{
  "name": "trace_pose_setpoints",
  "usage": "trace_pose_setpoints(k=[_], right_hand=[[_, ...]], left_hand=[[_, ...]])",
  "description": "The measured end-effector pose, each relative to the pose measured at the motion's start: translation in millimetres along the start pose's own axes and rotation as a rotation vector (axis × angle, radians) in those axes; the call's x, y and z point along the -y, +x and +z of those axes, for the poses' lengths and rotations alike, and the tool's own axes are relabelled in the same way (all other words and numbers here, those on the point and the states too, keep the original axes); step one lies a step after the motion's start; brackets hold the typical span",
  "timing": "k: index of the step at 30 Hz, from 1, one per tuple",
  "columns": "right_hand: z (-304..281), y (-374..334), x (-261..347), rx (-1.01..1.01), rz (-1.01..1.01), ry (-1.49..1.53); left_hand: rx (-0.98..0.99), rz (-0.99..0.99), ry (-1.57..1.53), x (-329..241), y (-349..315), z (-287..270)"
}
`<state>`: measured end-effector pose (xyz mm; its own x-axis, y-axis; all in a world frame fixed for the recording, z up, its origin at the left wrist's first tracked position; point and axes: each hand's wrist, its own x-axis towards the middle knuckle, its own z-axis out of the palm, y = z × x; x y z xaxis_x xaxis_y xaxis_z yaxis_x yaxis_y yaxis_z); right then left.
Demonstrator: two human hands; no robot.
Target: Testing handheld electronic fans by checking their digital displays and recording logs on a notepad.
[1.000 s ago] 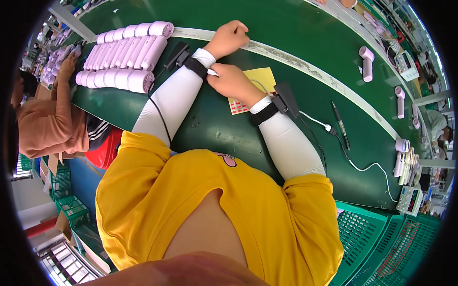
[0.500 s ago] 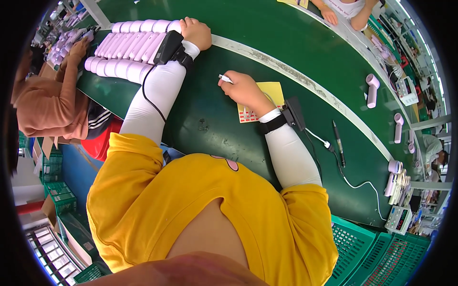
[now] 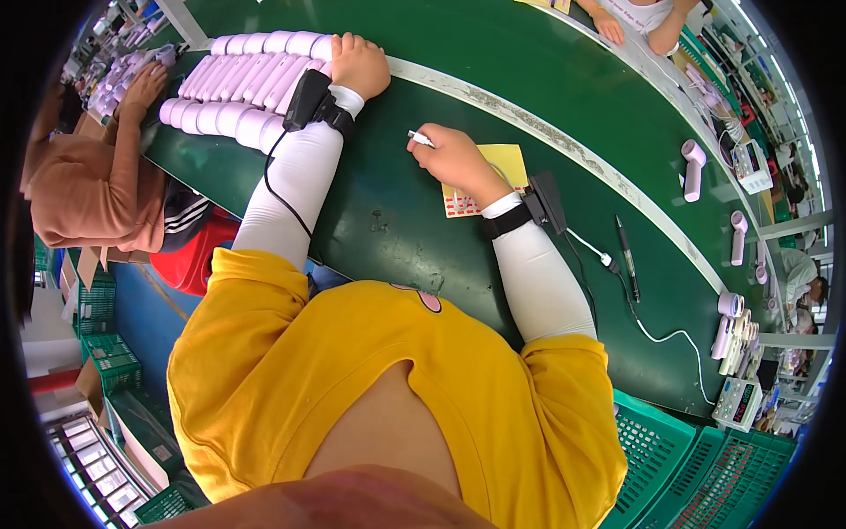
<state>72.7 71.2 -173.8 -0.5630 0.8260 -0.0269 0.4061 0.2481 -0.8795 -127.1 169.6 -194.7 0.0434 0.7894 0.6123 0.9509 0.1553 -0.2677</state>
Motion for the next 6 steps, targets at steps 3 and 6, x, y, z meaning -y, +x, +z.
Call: trace_pose_setpoints(k=[3,6], right_hand=[[-0.7,-0.3,-0.7,-0.002,0.004,-0.015],[0.6,-0.4,-1.2,0.008,0.01,-0.001]], left_hand=[[0.046,0.009,-0.029,-1.1,-0.1,-5.4],[0.105,-0.009,-0.026,-0.7,0.6,-6.7]])
